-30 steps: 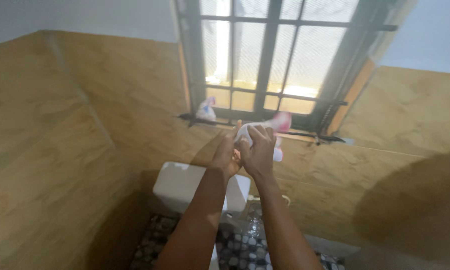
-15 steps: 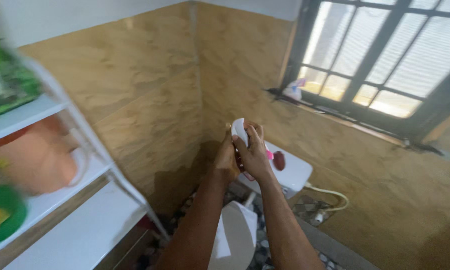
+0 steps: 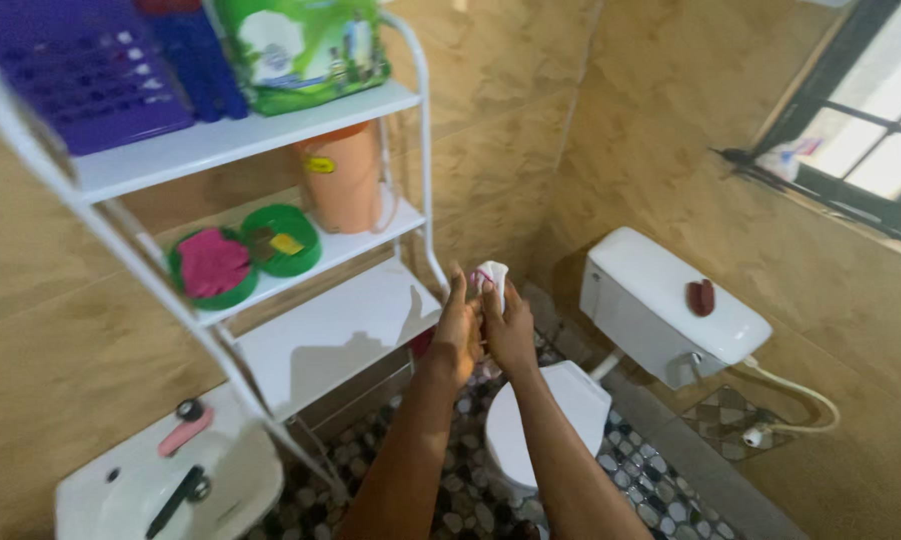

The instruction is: The person cleans a white metal shelving unit in a bathroom. They first wipe the middle shelf with a cloth, then remove the shelf panel to clean both sides thoroughly before placing it back into the frame.

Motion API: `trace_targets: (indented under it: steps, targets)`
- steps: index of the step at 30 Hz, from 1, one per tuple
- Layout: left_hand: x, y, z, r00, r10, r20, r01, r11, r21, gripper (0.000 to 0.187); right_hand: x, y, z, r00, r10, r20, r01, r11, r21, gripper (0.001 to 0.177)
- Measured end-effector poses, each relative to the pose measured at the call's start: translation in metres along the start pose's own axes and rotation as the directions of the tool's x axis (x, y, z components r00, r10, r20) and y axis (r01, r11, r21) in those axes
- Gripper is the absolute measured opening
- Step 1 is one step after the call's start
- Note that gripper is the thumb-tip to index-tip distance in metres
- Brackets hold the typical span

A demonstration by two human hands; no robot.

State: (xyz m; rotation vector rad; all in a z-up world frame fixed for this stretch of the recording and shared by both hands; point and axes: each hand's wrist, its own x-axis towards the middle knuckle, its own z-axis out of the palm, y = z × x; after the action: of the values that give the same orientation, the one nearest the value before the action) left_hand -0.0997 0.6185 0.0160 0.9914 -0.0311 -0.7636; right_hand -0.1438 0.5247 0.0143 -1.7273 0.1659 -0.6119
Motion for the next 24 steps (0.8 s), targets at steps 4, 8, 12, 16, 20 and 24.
trace_targets:
  steps: [4,8,12,16,20,24]
  targets:
    - [-0.047,-0.006,-0.032,1.000,0.019,0.002,-0.019,1.000,-0.012,0.102,-0.027,0.027,0.048,0.979,0.204,-0.016,-0.202,0.976,0.084,0.043]
    - [-0.056,-0.019,-0.080,0.980,0.132,-0.151,-0.116,0.987,0.111,0.082,-0.029,0.050,0.086,0.985,0.155,0.079,-0.165,0.976,0.139,0.042]
    - [-0.049,-0.027,-0.125,0.938,0.260,-0.229,-0.244,0.965,0.099,0.057,-0.030,0.041,0.106,0.994,-0.078,0.072,0.080,0.997,-0.018,0.037]
    - [-0.062,-0.011,-0.144,0.868,0.272,-0.416,-0.211,0.959,0.187,0.042,-0.023,0.038,0.126,0.962,0.235,0.141,-0.239,0.971,0.010,0.038]
    - [-0.065,0.013,-0.160,0.842,0.344,-0.415,-0.293,0.938,0.183,0.041,0.006,0.076,0.153,0.969,0.160,0.188,-0.157,0.987,-0.029,0.040]
    - [-0.079,0.021,-0.169,0.778,0.321,-0.541,-0.223,0.945,0.241,0.033,0.015,0.124,0.181,0.812,0.380,0.443,-0.520,0.817,0.251,0.033]
